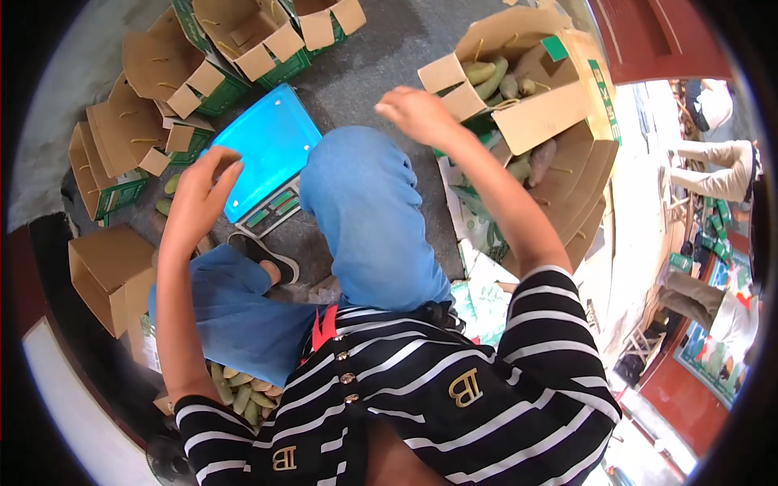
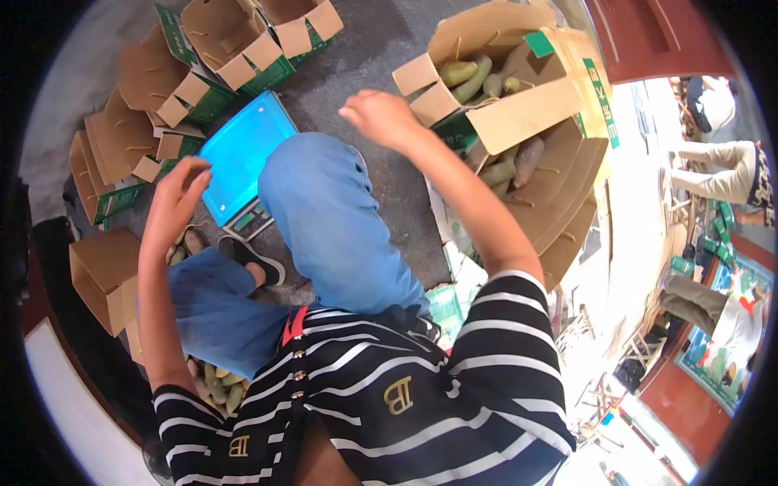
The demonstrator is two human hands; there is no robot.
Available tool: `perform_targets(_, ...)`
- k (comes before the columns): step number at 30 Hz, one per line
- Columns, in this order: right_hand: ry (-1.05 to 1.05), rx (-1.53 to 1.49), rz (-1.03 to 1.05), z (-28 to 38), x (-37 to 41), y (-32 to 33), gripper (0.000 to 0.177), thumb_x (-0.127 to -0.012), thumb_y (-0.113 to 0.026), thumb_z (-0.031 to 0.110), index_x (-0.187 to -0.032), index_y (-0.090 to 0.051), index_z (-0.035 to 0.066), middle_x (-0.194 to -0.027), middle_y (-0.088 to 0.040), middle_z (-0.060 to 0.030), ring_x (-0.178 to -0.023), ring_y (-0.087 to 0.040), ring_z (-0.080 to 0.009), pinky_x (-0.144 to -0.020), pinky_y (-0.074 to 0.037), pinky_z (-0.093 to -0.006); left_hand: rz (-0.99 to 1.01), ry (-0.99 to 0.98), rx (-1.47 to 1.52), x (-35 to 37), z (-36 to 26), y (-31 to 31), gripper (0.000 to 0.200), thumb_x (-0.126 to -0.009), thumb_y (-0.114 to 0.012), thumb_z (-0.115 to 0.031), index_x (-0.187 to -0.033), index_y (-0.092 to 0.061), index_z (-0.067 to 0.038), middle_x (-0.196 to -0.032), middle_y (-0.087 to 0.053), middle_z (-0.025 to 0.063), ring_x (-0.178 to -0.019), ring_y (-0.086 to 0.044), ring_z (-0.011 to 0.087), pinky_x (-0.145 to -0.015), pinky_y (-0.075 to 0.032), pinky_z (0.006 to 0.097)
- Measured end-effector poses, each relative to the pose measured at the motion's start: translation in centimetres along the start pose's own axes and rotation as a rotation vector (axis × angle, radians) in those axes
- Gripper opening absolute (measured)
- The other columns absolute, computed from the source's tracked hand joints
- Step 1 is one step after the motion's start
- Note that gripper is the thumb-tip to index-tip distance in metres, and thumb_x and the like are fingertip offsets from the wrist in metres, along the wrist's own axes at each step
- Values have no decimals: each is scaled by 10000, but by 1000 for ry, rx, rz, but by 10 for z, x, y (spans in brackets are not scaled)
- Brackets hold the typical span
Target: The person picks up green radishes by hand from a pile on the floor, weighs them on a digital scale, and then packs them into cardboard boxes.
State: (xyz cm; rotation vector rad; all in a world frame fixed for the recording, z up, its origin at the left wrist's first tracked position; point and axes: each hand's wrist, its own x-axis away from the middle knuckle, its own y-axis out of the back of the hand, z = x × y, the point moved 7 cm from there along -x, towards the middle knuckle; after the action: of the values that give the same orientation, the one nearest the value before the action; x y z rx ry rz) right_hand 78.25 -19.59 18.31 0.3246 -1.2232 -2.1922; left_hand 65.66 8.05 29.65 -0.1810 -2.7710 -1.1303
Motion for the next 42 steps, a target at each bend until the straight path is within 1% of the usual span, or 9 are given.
perform_targets(4, -279, -72, -47, -65, -13, -68, 301, -905, -533, 359, -1017, -641, 102, -1025, -620, -136, -1012, -593, -337, -860, -472, -469, 100, 204, -15, 30, 80, -3, 236, -913, -581, -188, -1008, -580, 28, -833, -618, 151, -753, -596, 227, -692, -462, 346)
perform_targets(10, -614, 427, 27, -152, 30, -92, 320, -865, -578, 325, -1076, -621, 89, -1152, -590, -100, -1101, -572, -278, -887, -458, -474, 138, 185, -445, 27, 101, -17, 265, -879, -613, -219, -985, -586, 22, -945, -637, 221, -880, -612, 378, -737, -469, 448)
perform_targets(16, -449, 609, -145, -178, 54, -57, 224, -821, -539, 161, -1030, -596, 102, -1102, -600, -66, -1085, -568, -237, -900, -407, -460, 89, 143, -479, 22, 89, -18, 290, -873, -623, -233, -1021, -583, 14, -988, -636, 213, -908, -612, 383, -759, -477, 456)
perform_targets(20, -594, 563, -160, -198, 66, -31, 217, -802, -518, 136, -998, -595, 81, -1023, -646, -108, -997, -626, -286, -836, -449, -489, 104, 194, -526, 32, 81, -11, 281, -879, -615, -224, -1028, -584, 12, -1001, -637, 204, -916, -614, 374, -755, -481, 456)
perform_targets(23, -854, 490, -61, -234, 96, -19, 328, -796, -552, 214, -1074, -582, 41, -1088, -638, -180, -1040, -609, -365, -908, -459, -469, 74, 199, -570, 38, 78, -5, 280, -881, -613, -224, -1035, -581, 8, -995, -637, 201, -917, -614, 369, -744, -485, 453)
perform_targets(26, -836, 523, -24, -246, 105, -18, 394, -795, -572, 244, -1120, -565, 22, -1096, -635, -191, -1051, -599, -391, -916, -464, -461, 53, 178, -540, 38, 77, -4, 282, -875, -623, -225, -1038, -580, 1, -987, -639, 197, -910, -615, 369, -736, -489, 448)
perform_targets(34, -626, 458, 490, -179, 96, -54, 359, -829, -565, 348, -1001, -683, 56, -1047, -663, -199, -996, -633, -357, -862, -502, -434, 5, 118, -570, 44, 69, -3, 259, -848, -647, -207, -999, -573, -10, -933, -626, 179, -871, -614, 363, -723, -489, 451)
perform_targets(36, -427, 375, 578, -167, 87, -74, 351, -827, -562, 364, -963, -689, 67, -1023, -665, -193, -979, -634, -359, -836, -502, -440, 5, 135, -595, 47, 68, 0, 260, -840, -654, -207, -986, -570, -9, -917, -621, 177, -866, -613, 358, -724, -491, 452)
perform_targets(42, 76, -147, 41, 8, -33, -4, 233, -902, -568, 207, -1035, -637, 29, -963, -651, -167, -906, -634, -307, -786, -502, -385, 76, 105, -668, 46, 77, -9, 283, -812, -683, -230, -949, -571, -10, -883, -619, 166, -867, -623, 331, -718, -498, 434)
